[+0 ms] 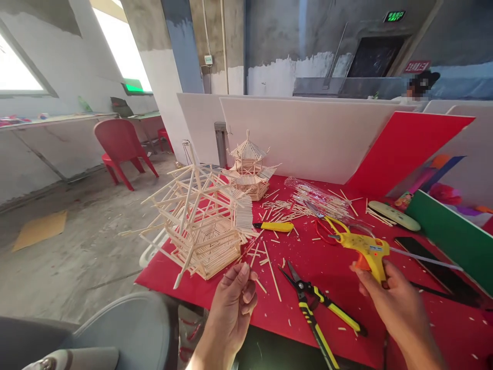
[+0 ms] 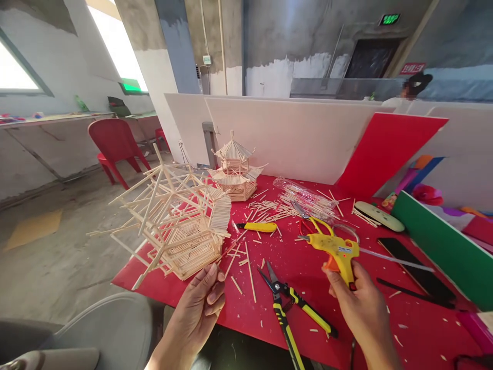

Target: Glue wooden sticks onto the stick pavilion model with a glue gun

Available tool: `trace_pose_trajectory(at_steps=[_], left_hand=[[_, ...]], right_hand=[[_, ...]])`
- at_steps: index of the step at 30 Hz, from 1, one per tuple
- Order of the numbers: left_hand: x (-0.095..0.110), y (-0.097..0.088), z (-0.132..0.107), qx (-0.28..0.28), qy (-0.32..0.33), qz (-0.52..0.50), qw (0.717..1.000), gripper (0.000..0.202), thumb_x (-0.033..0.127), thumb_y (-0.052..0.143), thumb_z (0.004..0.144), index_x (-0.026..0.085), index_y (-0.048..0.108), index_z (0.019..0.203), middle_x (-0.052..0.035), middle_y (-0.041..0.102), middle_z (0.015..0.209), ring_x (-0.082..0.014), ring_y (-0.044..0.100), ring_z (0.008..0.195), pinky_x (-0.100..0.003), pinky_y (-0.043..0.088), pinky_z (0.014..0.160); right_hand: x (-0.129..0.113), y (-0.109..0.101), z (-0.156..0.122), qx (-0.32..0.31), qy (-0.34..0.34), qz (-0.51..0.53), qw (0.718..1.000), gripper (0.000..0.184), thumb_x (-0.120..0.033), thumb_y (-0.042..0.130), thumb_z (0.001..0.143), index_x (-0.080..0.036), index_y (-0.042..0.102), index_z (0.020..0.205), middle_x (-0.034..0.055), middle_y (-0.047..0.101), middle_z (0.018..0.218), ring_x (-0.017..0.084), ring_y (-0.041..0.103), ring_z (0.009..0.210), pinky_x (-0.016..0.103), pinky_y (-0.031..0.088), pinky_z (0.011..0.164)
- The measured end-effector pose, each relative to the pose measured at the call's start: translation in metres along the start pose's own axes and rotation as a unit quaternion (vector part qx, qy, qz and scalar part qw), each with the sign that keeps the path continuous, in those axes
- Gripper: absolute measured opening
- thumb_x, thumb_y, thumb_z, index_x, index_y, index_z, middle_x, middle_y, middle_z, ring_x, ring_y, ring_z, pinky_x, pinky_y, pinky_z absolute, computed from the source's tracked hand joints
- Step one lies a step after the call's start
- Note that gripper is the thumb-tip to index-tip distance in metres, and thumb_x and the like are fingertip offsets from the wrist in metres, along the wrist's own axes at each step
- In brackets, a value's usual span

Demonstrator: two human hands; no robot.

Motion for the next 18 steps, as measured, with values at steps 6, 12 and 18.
trace_pose_trajectory(at_steps=[6,12,18], left_hand=[[0.002,0.011,0.007,-0.019,-0.003,0.009,1.0,0.033,0.025,0.09,0.061,0.014,0.061,0.074,0.0008,0.064,0.066,-0.0003,0.037,0.041,-0.012,0.022,0.034],[0.006,0.012,0.012,-0.027,0.006,0.01,1.0,0.035,0.026,0.09,0.059,0.014,0.062,0.077,0.0007,0.065,0.066,-0.0003,0.037,0.041,-0.012,0.02,0.035],[0.007,0.009,0.018,-0.034,-0.008,-0.003,0.999,0.037,0.028,0.09,0.058,0.014,0.062,0.078,0.0007,0.066,0.065,-0.0008,0.037,0.04,-0.013,0.02,0.036]], right_hand=[[-0.108,0.031,-0.04,-0.064,-0.106,0.031,0.992,0.047,-0.057,0.065,0.077,-0.022,0.061,0.109,0.0037,0.069,0.079,0.021,0.066,0.068,0.029,0.053,0.057],[-0.176,0.06,-0.06,0.11,-0.344,-0.243,0.9,0.053,-0.07,0.058,0.08,-0.018,0.06,0.089,0.0044,0.065,0.067,0.017,0.059,0.051,0.027,0.039,0.046],[-0.199,0.078,-0.071,0.161,-0.468,-0.317,0.809,0.029,-0.048,0.06,0.086,-0.02,0.058,0.08,0.0021,0.067,0.069,0.016,0.062,0.055,0.027,0.037,0.049]])
Point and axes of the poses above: each hand's wrist, its own z-axis towards the middle knuckle, its own y-axis out of the palm, x = y × z, the point moved 6 cm from there along z, towards the middle knuckle
